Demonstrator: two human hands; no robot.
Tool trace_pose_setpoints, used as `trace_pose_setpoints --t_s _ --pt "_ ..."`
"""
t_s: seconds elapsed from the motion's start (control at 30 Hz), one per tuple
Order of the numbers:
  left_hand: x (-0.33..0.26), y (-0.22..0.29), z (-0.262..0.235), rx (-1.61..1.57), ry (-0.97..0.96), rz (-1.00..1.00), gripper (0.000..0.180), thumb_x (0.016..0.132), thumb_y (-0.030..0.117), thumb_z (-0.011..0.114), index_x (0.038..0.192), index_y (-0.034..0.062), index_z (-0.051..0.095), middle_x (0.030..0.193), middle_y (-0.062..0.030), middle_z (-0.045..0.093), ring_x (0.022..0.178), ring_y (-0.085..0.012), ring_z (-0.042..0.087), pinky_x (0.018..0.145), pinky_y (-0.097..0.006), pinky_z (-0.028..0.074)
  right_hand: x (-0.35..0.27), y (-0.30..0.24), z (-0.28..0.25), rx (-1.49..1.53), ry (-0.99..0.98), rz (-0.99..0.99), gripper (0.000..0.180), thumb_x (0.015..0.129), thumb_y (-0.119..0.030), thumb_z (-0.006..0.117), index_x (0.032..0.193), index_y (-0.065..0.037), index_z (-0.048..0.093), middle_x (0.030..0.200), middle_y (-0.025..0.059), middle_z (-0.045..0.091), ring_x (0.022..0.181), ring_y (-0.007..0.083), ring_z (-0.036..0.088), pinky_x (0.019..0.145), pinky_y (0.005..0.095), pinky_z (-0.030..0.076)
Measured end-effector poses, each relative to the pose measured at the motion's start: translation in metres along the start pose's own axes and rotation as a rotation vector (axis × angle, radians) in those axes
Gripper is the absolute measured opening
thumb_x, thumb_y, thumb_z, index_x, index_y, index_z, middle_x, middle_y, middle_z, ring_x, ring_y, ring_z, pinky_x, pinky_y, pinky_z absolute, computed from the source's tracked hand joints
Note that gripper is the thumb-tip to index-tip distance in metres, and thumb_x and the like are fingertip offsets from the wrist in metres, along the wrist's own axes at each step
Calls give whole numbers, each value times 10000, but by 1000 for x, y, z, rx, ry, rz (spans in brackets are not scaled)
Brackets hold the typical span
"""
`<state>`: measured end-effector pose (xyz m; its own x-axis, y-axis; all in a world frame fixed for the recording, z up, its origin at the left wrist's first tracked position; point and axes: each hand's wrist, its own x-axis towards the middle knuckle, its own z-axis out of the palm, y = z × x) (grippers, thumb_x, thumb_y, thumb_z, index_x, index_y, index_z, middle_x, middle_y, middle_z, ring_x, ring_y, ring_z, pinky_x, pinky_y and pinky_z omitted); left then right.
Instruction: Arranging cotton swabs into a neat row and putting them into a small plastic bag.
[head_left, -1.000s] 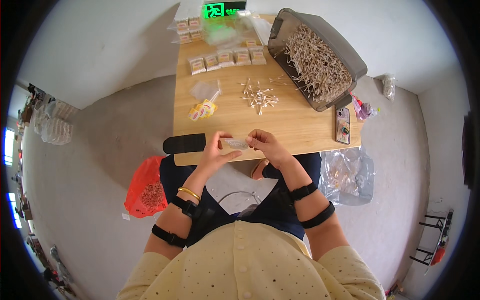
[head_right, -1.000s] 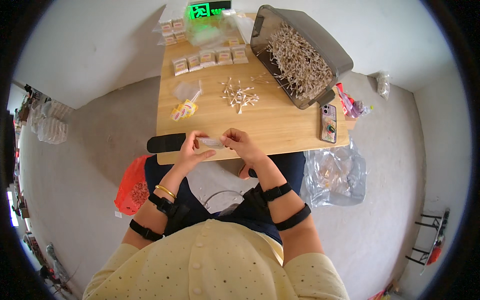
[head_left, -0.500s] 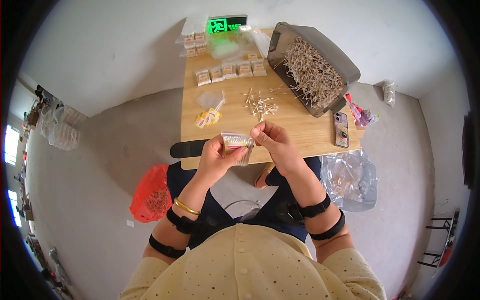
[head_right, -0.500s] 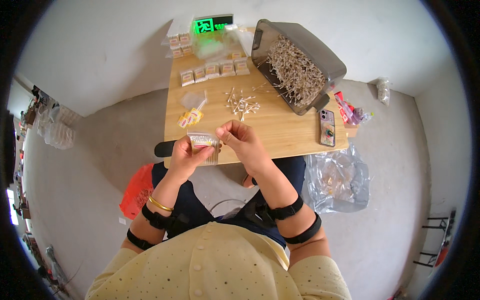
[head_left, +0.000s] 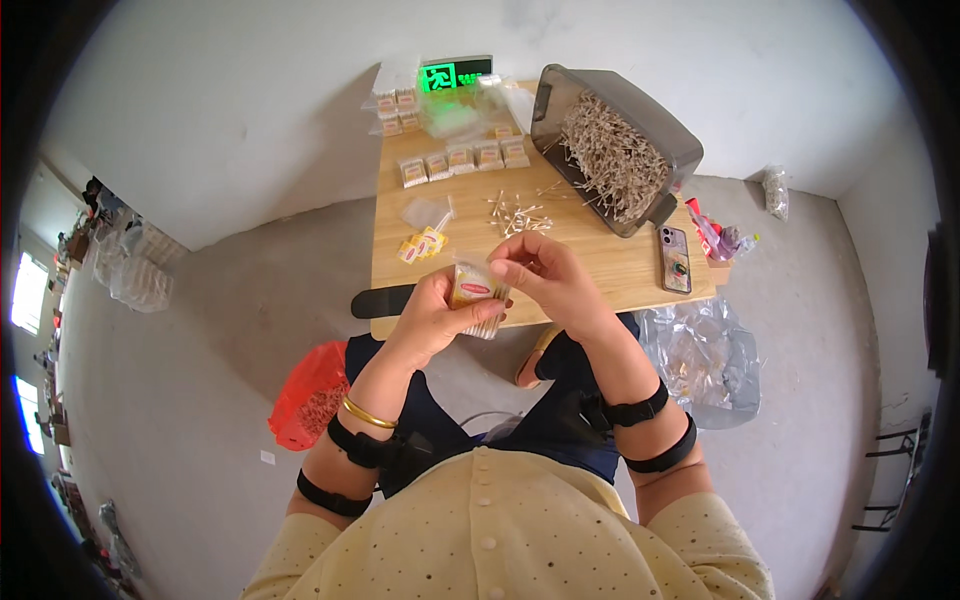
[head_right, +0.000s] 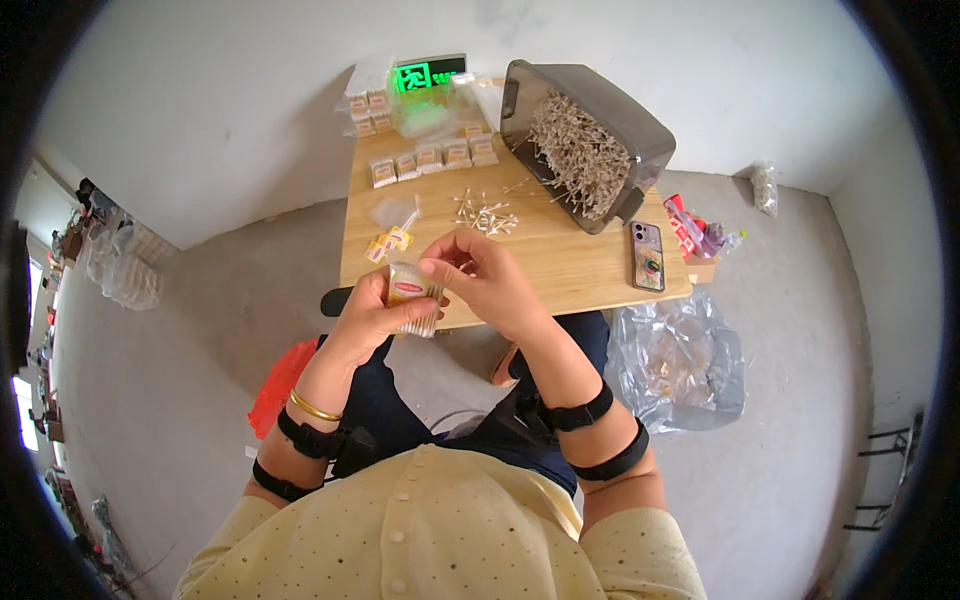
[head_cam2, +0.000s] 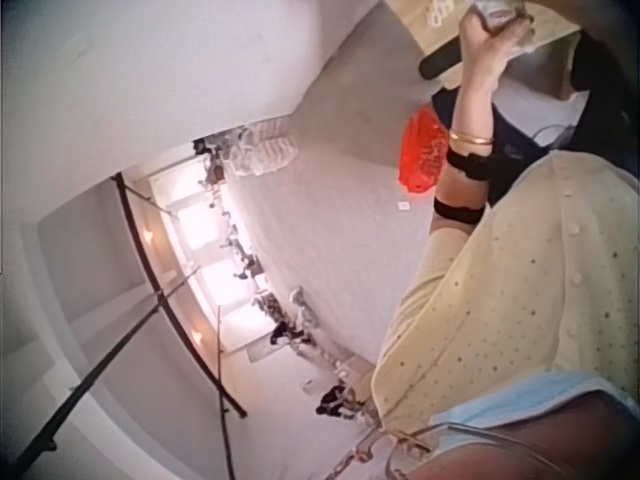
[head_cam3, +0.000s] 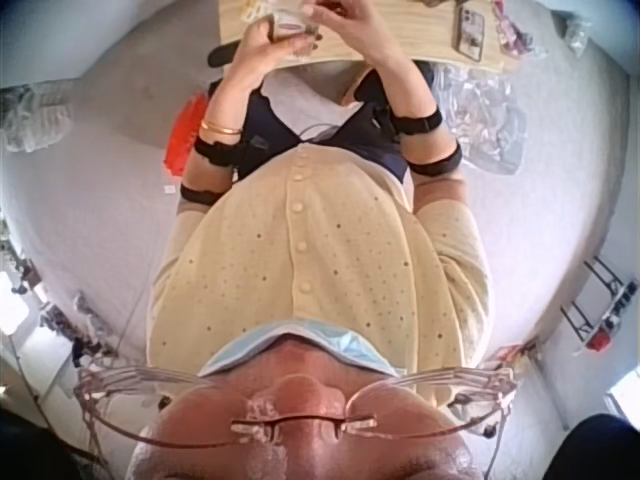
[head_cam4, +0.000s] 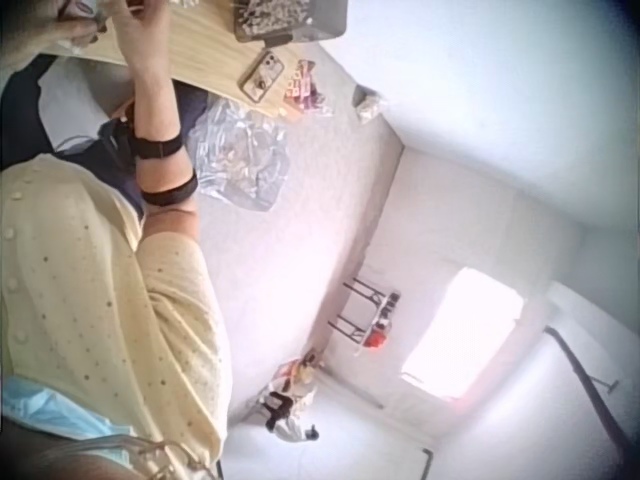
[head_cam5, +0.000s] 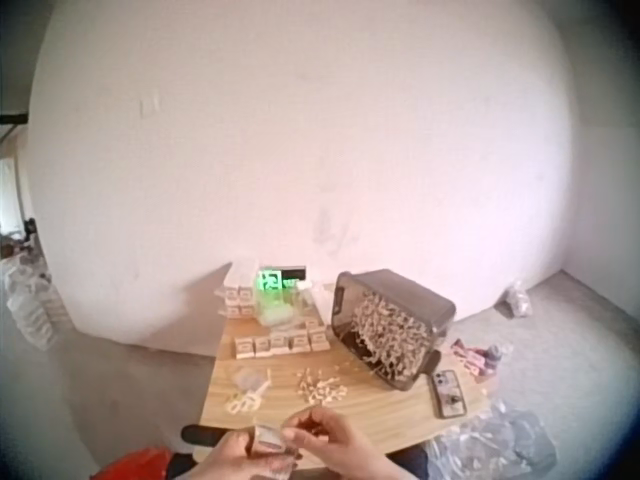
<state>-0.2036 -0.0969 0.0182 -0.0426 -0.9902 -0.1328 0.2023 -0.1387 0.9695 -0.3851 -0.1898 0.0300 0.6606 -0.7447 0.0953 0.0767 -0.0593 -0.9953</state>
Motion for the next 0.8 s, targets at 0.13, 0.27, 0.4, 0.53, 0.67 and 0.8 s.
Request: trace_pose_setpoints --t_s 0.13,0.27,0.4,0.53,0.67,0.8 --pt "-10 7 14 6 -18 77 428 909 93 775 1283 -1 589 1105 -112 730 978 -213 739 861 -342 608 -5 0 -4 12 57 -67 152 988 -162 718 1031 -25 667 945 -28 645 888 57 568 821 236 462" --pt "-27 9 18 -44 36 144 340 929 155 778 1196 -10 646 1077 -109 746 949 -181 741 847 -313 590 -18 -12 -3 127 171 -99 151 1006 -175 694 1019 -29 661 926 -33 638 874 55 560 811 237 455" --pt "-38 9 14 -63 128 220 329 960 185 744 1205 -19 667 1099 -113 743 972 -196 743 869 -321 602 -33 -20 -1 124 174 -121 164 1021 -175 677 1028 -15 642 904 -33 620 852 52 552 786 227 454" --pt "-49 18 22 13 173 325 345 989 219 706 1240 -13 659 1154 -117 730 996 -219 740 885 -342 611 -47 -25 4 120 170 -185 165 1035 -176 656 1031 -13 631 885 -36 598 831 49 540 774 214 447" --pt "-59 25 30 89 212 448 379 1013 248 672 1282 -15 629 1172 -116 720 1011 -221 736 867 -344 615 -54 -30 12 182 187 -254 162 1040 -174 645 1023 -14 628 885 -39 598 828 50 536 773 209 442" --pt "-74 41 37 101 236 480 377 1034 233 643 1300 -27 586 1090 -87 733 951 -146 716 813 -283 603 -62 -43 12 169 125 -232 132 1025 -140 662 1042 -10 643 922 -31 631 861 50 561 792 216 451"
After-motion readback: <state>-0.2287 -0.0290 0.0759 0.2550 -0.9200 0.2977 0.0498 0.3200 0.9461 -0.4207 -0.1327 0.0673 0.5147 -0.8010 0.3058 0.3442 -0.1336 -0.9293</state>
